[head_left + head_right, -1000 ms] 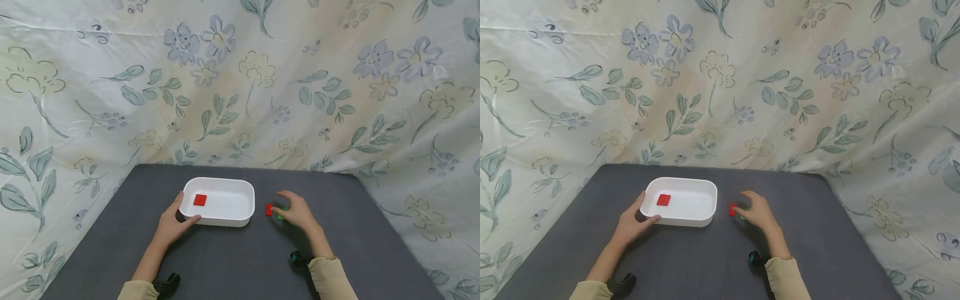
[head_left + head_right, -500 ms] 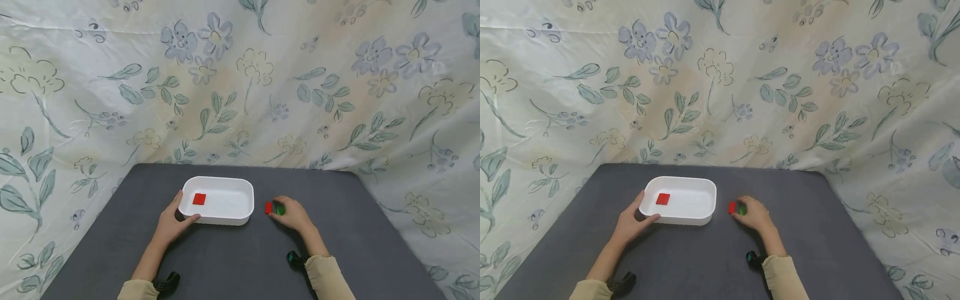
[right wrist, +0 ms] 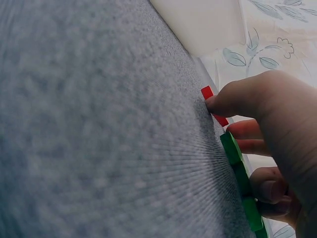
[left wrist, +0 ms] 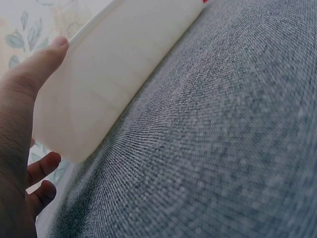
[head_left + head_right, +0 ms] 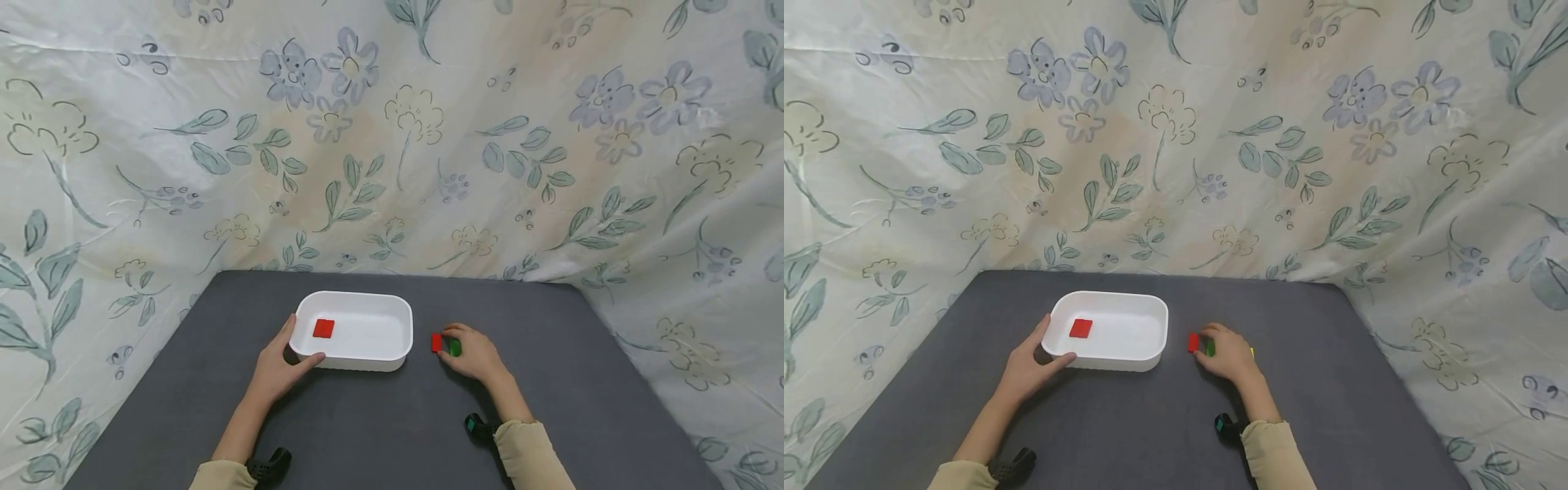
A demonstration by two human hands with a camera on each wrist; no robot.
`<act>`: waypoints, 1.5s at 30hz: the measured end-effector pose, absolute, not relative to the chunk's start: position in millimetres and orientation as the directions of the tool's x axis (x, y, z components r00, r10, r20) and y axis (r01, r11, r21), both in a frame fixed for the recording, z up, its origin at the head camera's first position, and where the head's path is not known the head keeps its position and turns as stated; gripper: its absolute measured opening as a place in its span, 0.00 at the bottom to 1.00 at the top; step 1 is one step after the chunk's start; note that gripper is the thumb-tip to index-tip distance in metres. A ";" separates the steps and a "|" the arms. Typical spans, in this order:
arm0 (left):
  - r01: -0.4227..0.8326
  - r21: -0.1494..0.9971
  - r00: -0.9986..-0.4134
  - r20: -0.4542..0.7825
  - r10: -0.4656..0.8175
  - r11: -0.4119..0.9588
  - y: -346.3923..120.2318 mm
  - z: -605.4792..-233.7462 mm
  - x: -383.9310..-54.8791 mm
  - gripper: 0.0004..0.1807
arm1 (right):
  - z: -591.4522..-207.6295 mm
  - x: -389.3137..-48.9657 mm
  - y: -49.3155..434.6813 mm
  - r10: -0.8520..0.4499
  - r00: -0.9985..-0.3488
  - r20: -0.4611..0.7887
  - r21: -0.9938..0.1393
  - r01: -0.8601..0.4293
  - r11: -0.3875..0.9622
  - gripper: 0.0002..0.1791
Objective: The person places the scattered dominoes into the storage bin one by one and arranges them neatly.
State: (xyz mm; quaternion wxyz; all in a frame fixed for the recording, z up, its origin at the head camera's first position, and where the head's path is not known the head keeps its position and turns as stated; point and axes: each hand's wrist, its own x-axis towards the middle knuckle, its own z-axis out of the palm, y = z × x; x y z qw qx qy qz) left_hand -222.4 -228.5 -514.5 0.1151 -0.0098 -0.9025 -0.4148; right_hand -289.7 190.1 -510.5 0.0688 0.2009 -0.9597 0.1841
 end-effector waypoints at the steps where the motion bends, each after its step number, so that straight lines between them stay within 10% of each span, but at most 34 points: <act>1: 0.113 0.746 -0.973 0.217 -0.080 0.656 -228.3 -514.8 -222.3 0.63 | -510.4 -289.2 190.4 -0.361 -0.909 0.207 -0.326 -0.412 0.851 0.26; 22: 0.101 0.741 -0.975 0.206 -0.083 0.664 -227.0 -515.8 -218.2 0.64 | -513.2 -286.3 191.7 -0.346 -0.906 0.244 -0.400 -0.418 0.816 0.23; 45: 0.090 0.738 -0.975 0.202 -0.092 0.669 -223.9 -514.3 -213.9 0.64 | -513.4 -289.6 200.2 -0.210 -0.953 0.221 -0.770 -0.302 0.562 0.21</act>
